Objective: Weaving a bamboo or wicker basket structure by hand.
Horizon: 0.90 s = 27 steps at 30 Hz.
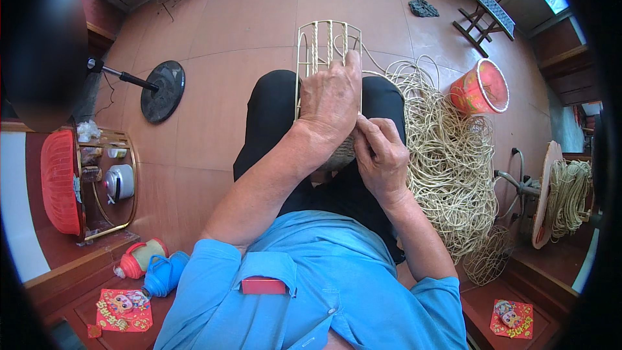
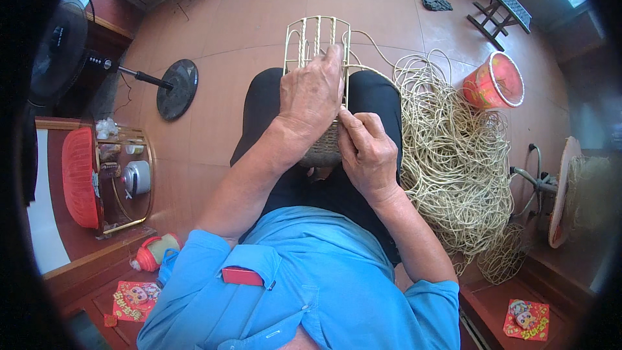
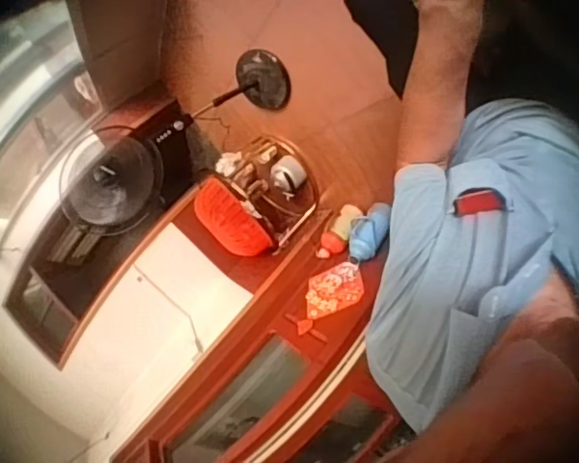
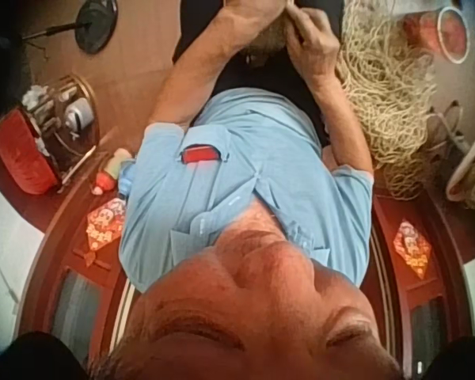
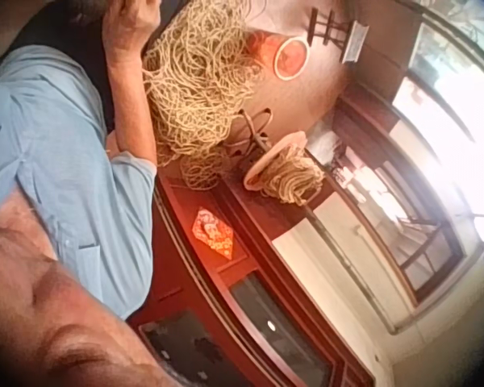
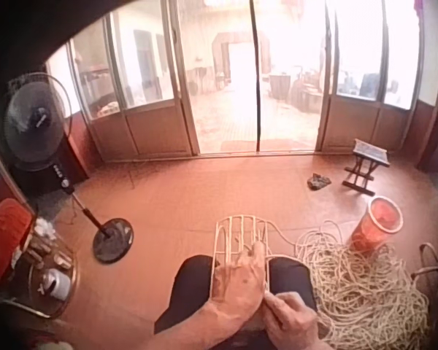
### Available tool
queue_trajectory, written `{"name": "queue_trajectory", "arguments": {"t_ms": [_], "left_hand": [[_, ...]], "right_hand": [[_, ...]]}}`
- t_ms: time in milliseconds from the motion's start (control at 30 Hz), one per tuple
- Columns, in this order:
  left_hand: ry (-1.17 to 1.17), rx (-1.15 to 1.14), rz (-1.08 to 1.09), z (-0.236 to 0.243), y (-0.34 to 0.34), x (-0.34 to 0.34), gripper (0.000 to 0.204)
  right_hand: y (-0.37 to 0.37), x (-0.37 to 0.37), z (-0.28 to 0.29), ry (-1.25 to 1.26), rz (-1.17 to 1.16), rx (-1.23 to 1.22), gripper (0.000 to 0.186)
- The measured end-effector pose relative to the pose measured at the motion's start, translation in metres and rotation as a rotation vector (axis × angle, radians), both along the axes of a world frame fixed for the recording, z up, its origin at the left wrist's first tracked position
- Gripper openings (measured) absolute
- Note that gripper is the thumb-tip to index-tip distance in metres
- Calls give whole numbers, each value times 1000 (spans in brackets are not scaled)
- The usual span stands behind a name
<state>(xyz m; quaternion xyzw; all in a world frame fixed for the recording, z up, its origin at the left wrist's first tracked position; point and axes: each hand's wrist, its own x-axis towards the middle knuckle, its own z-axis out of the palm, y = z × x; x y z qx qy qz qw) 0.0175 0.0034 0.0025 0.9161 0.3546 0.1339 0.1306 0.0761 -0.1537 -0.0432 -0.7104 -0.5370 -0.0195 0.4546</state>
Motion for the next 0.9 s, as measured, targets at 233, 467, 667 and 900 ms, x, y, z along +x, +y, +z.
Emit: {"name": "queue_trajectory", "arguments": {"t_ms": [233,467,667,900], "left_hand": [[-297,-232,-80,-4,8,-26,35],[-514,-219,-104,-7,-16,-61,48],[-572,-185,-49,-12,-34,-77,58],[-525,-117,13,-7,-22,-94,54]], "right_hand": [[2,0,-1,33,8,39,32],[4,0,-1,101,1,53,31],[5,1,1,130,9,30,30],[5,-2,9,44,9,-32,35]]}}
